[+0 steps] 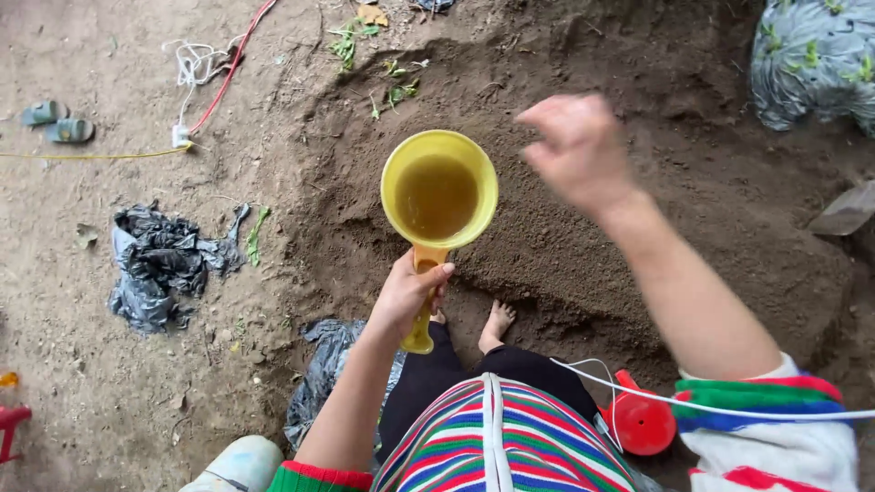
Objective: Preparing a raised soil bed by mixing liquid in a scoop, pouring it onto the soil, and smoothing the surface by hand.
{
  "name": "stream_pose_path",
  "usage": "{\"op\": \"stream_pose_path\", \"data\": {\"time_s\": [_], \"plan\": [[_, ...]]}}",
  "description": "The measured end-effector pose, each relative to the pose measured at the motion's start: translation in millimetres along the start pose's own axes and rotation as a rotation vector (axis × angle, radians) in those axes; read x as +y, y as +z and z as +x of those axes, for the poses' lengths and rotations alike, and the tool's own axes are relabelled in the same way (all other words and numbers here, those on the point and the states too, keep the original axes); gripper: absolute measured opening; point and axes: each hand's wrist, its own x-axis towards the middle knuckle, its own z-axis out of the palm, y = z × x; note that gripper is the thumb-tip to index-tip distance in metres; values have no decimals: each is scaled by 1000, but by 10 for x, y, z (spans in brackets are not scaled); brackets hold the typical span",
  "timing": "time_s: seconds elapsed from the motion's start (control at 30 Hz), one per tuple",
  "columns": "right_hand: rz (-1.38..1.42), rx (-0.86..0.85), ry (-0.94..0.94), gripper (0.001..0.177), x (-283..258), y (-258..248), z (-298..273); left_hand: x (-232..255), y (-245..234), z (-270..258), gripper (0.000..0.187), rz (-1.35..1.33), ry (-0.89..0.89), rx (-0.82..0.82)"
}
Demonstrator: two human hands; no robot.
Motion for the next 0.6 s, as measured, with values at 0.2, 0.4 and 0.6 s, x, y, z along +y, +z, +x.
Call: {"op": "stream_pose_path", "data": {"time_s": [0.2, 0.4, 0.6], "plan": [[241, -447, -72, 25, -672, 1338, -76, -114, -91, 10, 29, -5, 198, -93], [194, -701, -12, 17, -874, 863, 312, -45, -268, -140, 27, -36, 216, -126], [687, 89, -77, 12, -579, 498, 605, -156, -838, -160, 21, -51, 219, -58]]}}
